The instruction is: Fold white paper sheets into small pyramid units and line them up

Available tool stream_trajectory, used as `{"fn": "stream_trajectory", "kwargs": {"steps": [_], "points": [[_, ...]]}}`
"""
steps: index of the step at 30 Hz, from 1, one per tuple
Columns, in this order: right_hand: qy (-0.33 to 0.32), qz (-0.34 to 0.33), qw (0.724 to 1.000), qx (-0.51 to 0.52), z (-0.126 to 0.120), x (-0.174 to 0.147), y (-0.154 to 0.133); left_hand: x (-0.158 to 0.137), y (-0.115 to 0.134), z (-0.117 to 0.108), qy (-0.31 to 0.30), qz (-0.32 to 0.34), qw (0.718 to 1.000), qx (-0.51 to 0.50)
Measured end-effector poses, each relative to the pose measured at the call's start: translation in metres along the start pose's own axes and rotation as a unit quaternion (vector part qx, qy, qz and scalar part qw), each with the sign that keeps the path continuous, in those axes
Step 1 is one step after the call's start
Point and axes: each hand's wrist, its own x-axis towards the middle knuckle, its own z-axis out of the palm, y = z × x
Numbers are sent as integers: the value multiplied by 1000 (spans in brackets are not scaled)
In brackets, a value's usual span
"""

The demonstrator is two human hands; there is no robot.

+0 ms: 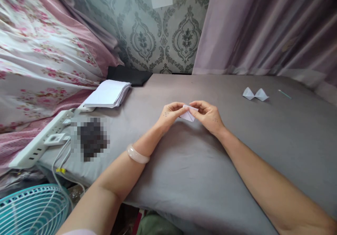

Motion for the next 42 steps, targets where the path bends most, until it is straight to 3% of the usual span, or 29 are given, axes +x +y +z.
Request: {"fn": "stream_trajectory", "kwargs": {"steps": [4,7,11,15,18,25,30,33,35,38,42], "points": [[-9,98,992,73,4,-1,1,6,-3,-4,52,-28,996,-72],[-23,125,988,88,6,-2,4,7,-2,-4,59,-40,993,-93],[3,129,986,106,3,0,8,4,1,-3,27,-76,993,-81],[5,125,991,39,-8,5,10,2,0,-6,-26,-124,992,-10],[-12,135,991,1,-13,6,9,3,-2,-8,-44,-123,990,56],[15,253,958,134,-1,2,6,3,-10,0,42,-124,991,24],[29,252,967,35,-9,5,9,-1,-7,7,18,-187,982,21],[-53,290,956,-6,-22,8,8,-2,1,3,-32,-233,966,109],[-131,310,941,-21,-30,9,4,-1,4,-2,-25,-192,960,205],[-220,322,919,-50,-38,8,-4,2,3,-8,-10,-29,955,295],[-260,292,904,-174,-40,5,-10,0,-2,-8,-124,80,927,345]]}}
